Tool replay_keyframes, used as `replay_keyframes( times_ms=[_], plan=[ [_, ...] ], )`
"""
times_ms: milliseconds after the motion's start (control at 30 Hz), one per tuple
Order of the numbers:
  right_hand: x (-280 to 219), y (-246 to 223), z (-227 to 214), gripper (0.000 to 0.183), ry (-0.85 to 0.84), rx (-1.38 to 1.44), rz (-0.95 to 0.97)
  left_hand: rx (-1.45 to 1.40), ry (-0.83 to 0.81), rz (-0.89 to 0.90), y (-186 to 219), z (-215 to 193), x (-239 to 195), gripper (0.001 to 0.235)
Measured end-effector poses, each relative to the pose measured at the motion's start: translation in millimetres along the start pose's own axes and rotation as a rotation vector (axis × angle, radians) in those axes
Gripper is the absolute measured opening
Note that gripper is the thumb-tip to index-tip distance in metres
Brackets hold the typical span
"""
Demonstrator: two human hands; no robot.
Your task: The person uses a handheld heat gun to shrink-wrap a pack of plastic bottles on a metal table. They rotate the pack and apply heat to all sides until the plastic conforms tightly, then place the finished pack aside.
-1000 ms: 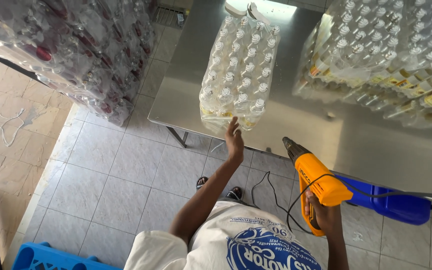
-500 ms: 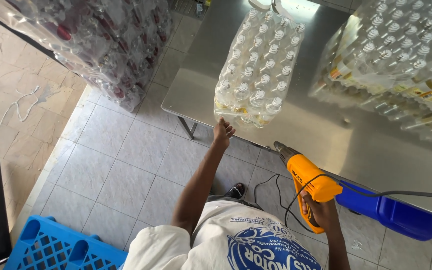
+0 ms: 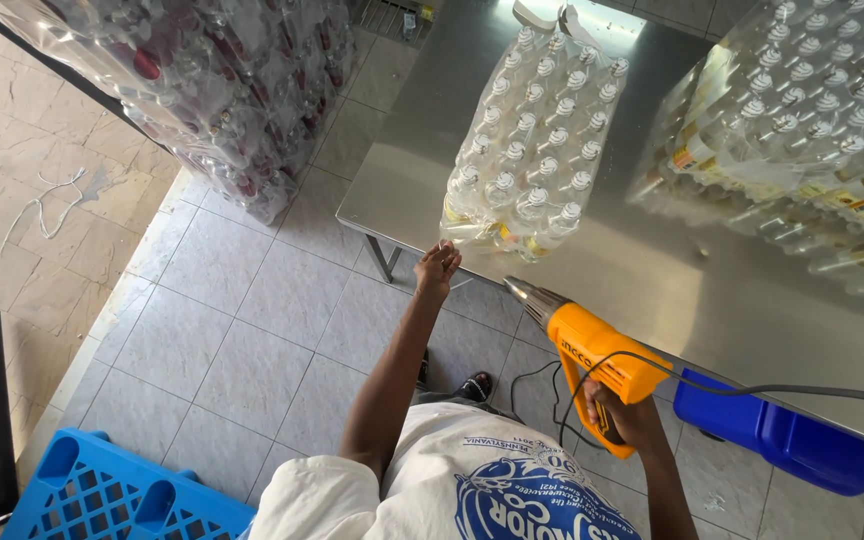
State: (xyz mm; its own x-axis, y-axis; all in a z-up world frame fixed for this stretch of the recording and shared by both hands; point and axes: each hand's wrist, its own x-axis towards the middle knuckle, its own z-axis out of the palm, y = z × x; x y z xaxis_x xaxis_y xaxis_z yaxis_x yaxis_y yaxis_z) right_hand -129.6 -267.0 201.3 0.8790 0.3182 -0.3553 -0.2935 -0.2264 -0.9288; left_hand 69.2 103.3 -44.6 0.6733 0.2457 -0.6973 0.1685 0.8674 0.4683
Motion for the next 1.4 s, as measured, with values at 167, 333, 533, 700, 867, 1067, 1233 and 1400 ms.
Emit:
replay_keyframes(
  times_ms=[167, 333, 533, 700, 867, 1067, 1233, 1400],
  plan=[
    [48, -73, 53, 0.037, -0.055, -0.139, -0.344, 0.109, -0.008, 0.110, -16, -18, 18, 0.036],
    [82, -191, 101, 0.031, 0.005, -0.061, -0.025, 0.076, 0.018, 0.193, -8, -11, -10, 0.048],
    [101, -185, 107, 0.049, 0.019, -0.459, 0.053, 0.054, 0.013, 0.253, 13, 13, -19, 0.047],
    [78, -188, 100, 0.049, 0.057, -0.299, 0.044, 0.064, 0.001, 0.319, 17, 32, -14, 0.040],
    [41, -154, 84, 0.026, 0.219, -0.150, 0.064, 0.142, 0.012, 0.380, 42, 61, -31, 0.039],
    [-13, -120, 55, 0.033, 0.376, -0.106, 0.047, 0.298, 0.045, 0.408, 77, 92, -61, 0.033],
    [-43, -87, 39, 0.031, 0.504, -0.102, 0.035, 0.182, -0.148, 0.444, 95, 63, -77, 0.029],
    [-49, -99, 45, 0.042, 0.466, -0.247, 0.166, 0.328, -0.064, 0.634, 99, 26, -45, 0.024]
  ],
)
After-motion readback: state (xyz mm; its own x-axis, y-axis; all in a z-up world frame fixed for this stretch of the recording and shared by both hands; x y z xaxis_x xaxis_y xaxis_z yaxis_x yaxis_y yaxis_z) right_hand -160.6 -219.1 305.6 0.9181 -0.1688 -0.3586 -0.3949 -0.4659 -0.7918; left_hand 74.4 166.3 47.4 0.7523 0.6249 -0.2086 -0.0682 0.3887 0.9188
